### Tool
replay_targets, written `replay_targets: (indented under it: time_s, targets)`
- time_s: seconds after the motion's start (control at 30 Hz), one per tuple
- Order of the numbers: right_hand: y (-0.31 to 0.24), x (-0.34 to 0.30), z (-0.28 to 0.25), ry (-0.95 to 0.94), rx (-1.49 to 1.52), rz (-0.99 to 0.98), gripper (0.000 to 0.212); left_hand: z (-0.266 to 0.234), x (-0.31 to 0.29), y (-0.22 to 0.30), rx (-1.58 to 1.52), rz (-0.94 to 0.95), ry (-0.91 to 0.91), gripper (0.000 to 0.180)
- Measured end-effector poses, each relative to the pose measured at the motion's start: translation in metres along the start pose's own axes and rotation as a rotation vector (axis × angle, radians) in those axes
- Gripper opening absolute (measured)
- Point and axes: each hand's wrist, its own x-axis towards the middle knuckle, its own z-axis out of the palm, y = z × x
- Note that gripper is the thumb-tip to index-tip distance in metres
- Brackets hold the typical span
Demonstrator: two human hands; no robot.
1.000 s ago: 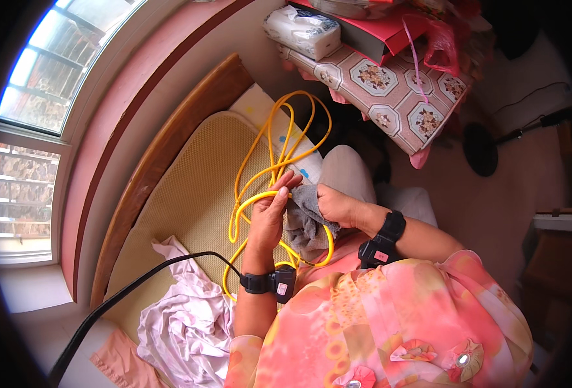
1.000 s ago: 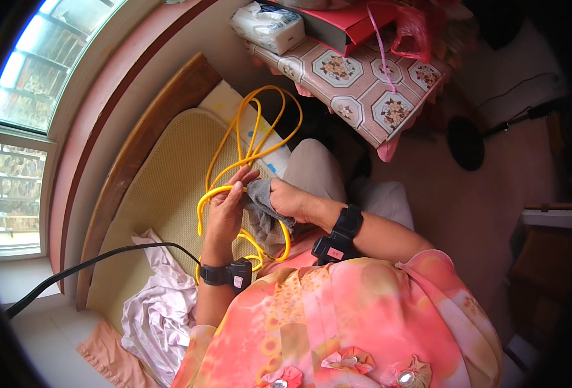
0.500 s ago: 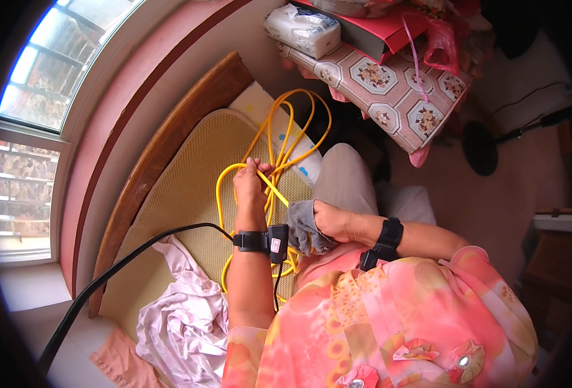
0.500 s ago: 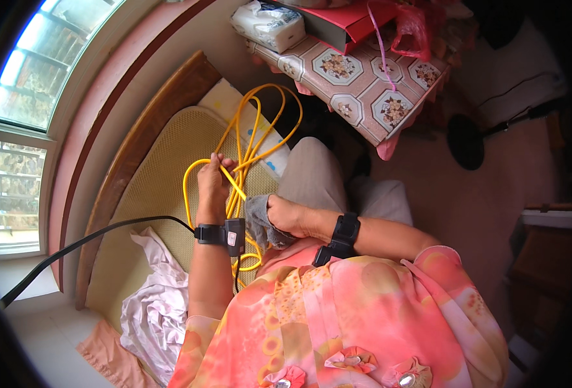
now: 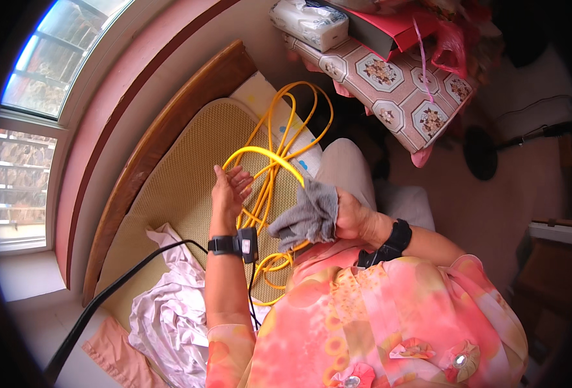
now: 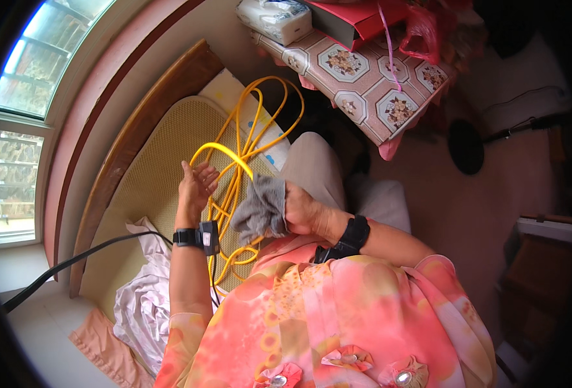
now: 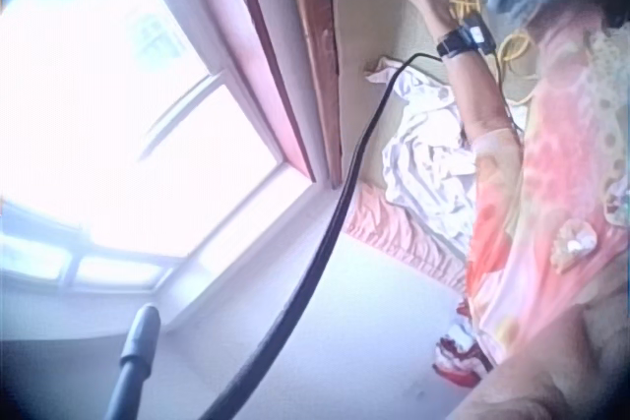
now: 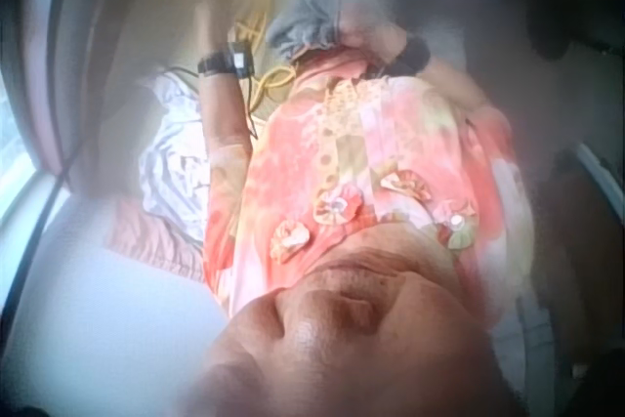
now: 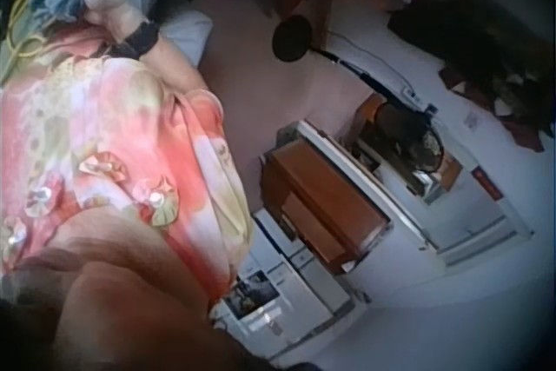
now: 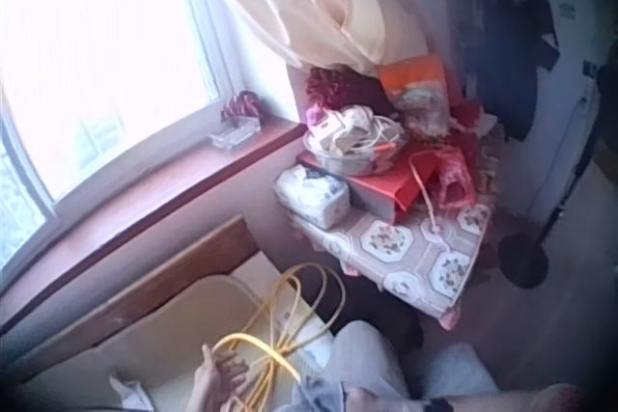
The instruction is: The person cleans a yellow extension cord with a cloth and then coils it by hand.
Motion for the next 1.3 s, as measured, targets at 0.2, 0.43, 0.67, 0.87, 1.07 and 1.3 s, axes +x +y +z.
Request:
replay_targets:
  time_s: [0.2,0.43,0.67,0.87,1.07,1.3]
  targets:
    - [-0.043,0.037,-0.041,0.037,0.058,-0.412,0.027,0.031,-0.097,-0.022,0.419,-0.066,-0.482,0.053]
    - [-0.066,0.048,-0.041,0.159,0.043,-0.64,0.027,0.037,-0.137,-0.024,0.17,-0.204,-0.59,0.045]
    - [-0.032,0.045,-0.065,0.147,0.102,-0.526,0.034,0.052,-0.146,-0.008,-0.019,-0.19,-0.437,0.048]
    - [-0.01,0.034,-0.044,0.097,0.059,-0.398,0.038,0.054,-0.139,-0.009,-0.245,-0.097,-0.493,0.024]
    - [0.022,0.037,-0.034,0.212,-0.327,-0.345,0.025,0.067,-0.13,-0.025,0.029,0.051,-0.415,0.014]
    - [0.023,0.055,-0.038,0.381,-0.558,-0.546,0.016,0.076,-0.137,-0.035,0.258,0.166,-0.39,0.018]
